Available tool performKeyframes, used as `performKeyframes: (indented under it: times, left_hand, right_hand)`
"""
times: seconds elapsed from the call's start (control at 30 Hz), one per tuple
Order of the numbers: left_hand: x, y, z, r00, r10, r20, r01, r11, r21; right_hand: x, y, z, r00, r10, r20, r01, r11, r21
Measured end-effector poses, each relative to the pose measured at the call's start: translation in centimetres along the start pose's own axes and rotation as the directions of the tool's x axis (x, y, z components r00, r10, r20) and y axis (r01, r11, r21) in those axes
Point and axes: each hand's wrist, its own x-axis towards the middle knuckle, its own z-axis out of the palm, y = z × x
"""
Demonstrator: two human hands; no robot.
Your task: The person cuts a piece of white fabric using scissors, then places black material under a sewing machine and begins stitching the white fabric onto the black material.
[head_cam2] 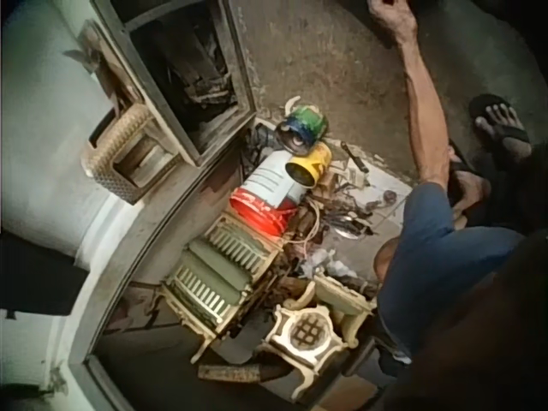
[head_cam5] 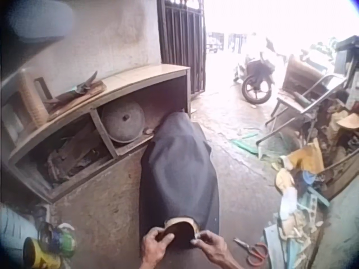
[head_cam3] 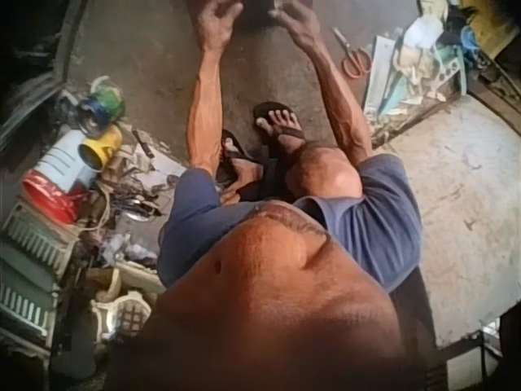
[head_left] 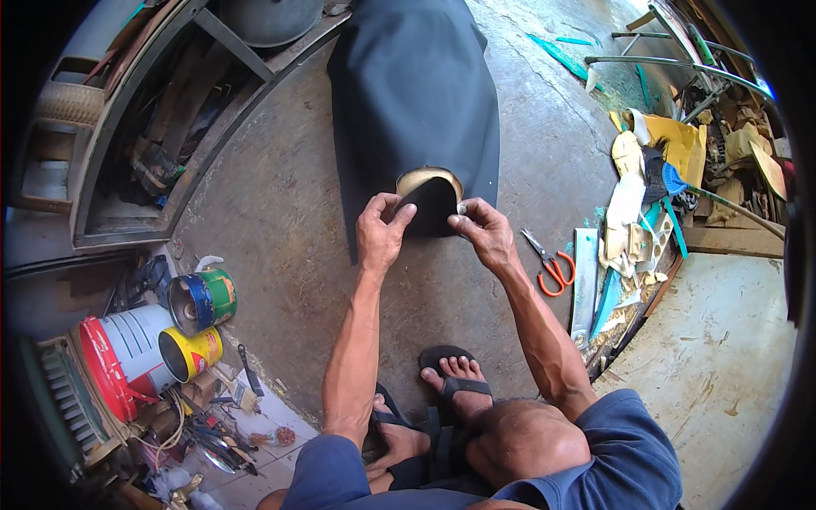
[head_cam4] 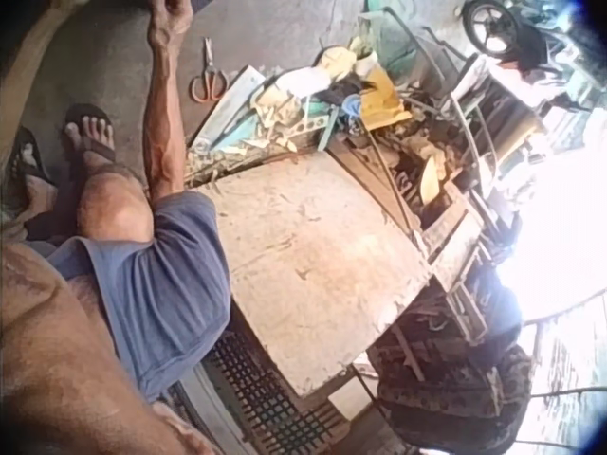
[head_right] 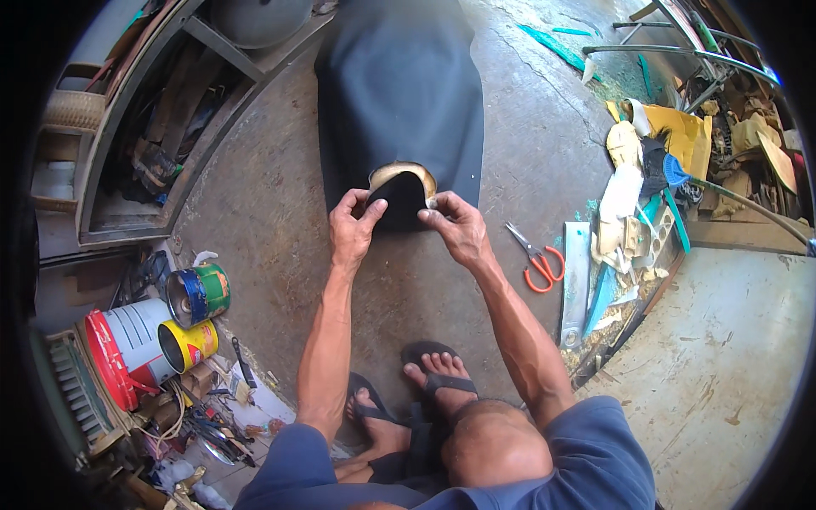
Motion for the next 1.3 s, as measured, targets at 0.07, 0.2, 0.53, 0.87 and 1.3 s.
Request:
performKeyframes:
  times: [0.07, 0.2, 0.53, 0.87, 1.3]
  left_hand:
    - [-1.0, 0.6, -1.0, 0.997, 0.044, -0.056, -0.057, 0.968, -0.243]
    - [-1.5, 4.1, -4.1, 0.981, 0.068, -0.182, -0.163, 0.800, -0.578]
    - [2.3, 10.1, -3.1, 0.869, 0.494, 0.025, -0.423, 0.716, 0.556]
    - [9.5, 7.7, 0.8, 0.671, 0.502, 0.546, -0.713, 0.236, 0.660]
    - [4.9, 21.9, -3.8, 0.595, 0.216, 0.775, -0.797, 0.289, 0.531]
  right_hand:
    - [-1.4, 0.2, -0.1, 1.000, -0.021, 0.013, 0.021, 1.000, 0.004]
    - [-4.1, 4.3, -4.5, 0.954, -0.153, -0.258, -0.008, 0.846, -0.534]
    - [-10.3, 7.5, -12.9, 0.924, -0.239, -0.298, -0.195, 0.376, -0.906]
    - [-18.1, 3.8, -6.6, 0.895, -0.076, -0.439, -0.292, 0.645, -0.707]
    - [-43.2, -12.7, -9.6, 0.528, 0.510, -0.679, -0.801, 0.564, -0.199]
